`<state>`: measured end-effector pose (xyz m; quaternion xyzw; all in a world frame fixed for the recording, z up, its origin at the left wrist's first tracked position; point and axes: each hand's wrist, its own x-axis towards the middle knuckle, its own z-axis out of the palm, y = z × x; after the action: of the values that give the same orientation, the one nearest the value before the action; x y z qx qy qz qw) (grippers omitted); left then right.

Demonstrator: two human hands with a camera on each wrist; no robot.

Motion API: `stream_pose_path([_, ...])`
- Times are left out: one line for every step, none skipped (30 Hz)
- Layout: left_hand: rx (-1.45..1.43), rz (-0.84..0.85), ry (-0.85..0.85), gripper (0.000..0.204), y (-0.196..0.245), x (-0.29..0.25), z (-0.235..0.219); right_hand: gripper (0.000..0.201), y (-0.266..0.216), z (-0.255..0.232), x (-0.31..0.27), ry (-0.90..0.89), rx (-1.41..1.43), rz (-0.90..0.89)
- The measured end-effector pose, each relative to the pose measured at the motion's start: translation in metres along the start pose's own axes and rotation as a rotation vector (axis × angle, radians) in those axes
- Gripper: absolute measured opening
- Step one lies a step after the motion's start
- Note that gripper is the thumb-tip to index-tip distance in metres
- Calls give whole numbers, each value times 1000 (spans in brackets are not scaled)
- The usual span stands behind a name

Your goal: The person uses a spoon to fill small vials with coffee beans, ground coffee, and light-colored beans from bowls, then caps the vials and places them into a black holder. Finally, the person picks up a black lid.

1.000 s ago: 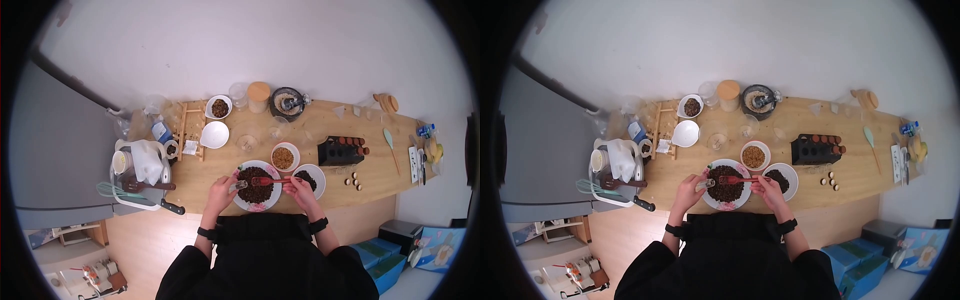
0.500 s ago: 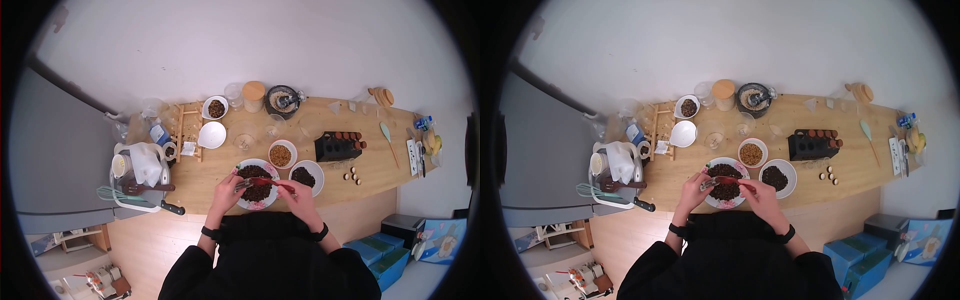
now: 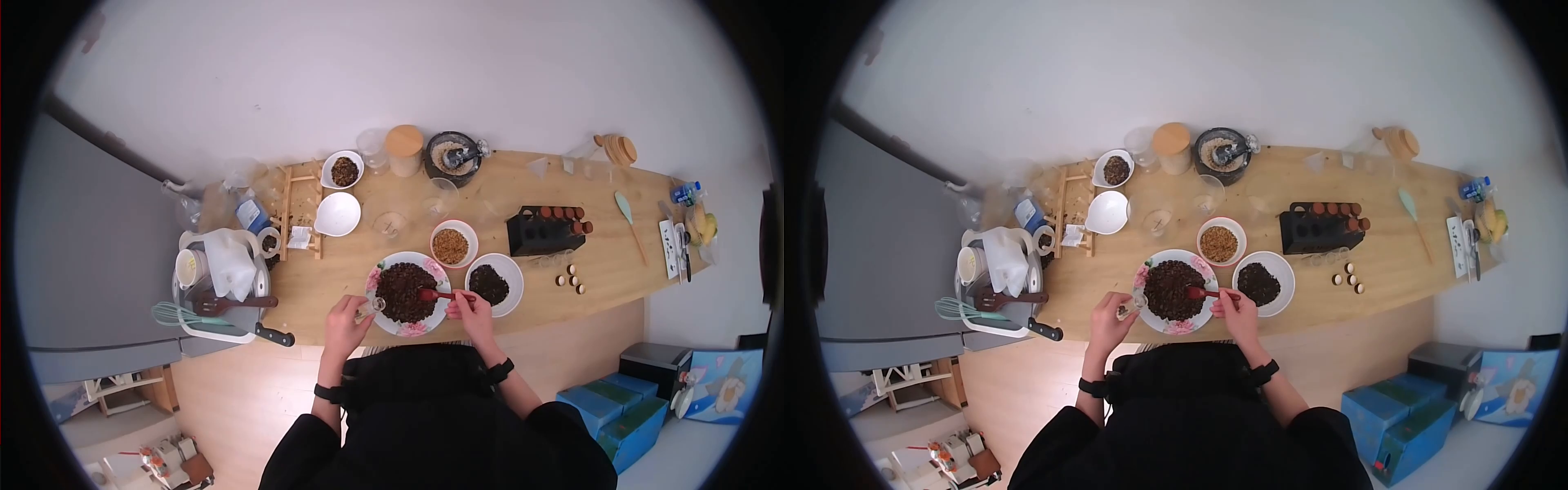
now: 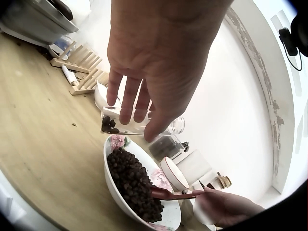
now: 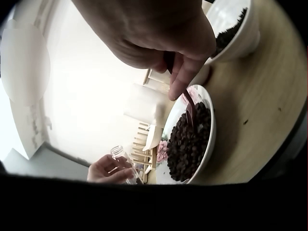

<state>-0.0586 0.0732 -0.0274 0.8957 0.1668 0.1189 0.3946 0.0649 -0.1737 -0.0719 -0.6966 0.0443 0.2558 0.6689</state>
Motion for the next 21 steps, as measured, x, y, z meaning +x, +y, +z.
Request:
stream_pose_path([5,-6,3,30,-2,-3,0,25,4,2,2,-3,104,59])
stream_pose_path([19,16,6,31,-5,-5,1,25,8,2,4,-11,104,62])
stream_pose_path([33,38,9,31,-7,-7,2,26,11,2,6,-13,156,116])
stream_pose_path([35,32,16,31,-7,-9,2,28,13,1,8,-14,206,170])
stream_pose_path([39,42,8,32,-6,-10,1,28,16,0,9,-20,203,169])
stream_pose_path([41,55,0,32,-6,-9,1,28,18,-2,11,-66,254,200])
stream_pose_path([42,57,8,32,-7,-9,1,29,18,-3,11,-110,304,230])
stream_pose_path([49,49,-15,32,-8,-10,1,29,19,-4,11,-115,301,224])
stream_pose_path([57,42,-38,32,-8,-10,1,30,19,-5,10,-148,352,271])
stream_pose_path([57,46,-31,32,-8,-10,1,30,18,-5,10,-182,403,317])
stream_pose_path([69,53,-34,32,-7,-9,1,30,16,-5,9,-186,402,310])
stream_pose_path([81,61,-37,32,-7,-8,1,29,14,-6,8,-192,393,323])
stream_pose_path([82,64,-32,32,-7,-8,1,29,12,-7,7,-197,384,337])
stream_pose_path([95,74,-31,32,-8,-7,1,29,10,-9,5,-200,384,333])
stream_pose_path([107,85,-32,33,-8,-6,2,29,8,-11,3,-200,399,315])
stream_pose_path([109,87,-30,33,-9,-5,2,30,5,-13,2,-199,414,297])
stream_pose_path([119,99,-37,33,-9,-4,4,30,3,-15,1,-200,415,295])
stream_pose_path([130,111,-45,32,-10,-3,5,30,-3,-17,-1,-200,430,282])
stream_pose_path([129,115,-44,32,-10,-2,6,30,-8,-17,-2,-200,445,268])
stream_pose_path([143,127,-50,32,-10,0,8,30,-13,-17,-4,-198,446,264])
stream_pose_path([156,139,-56,32,-10,2,9,30,-19,-17,-5,-202,443,249])
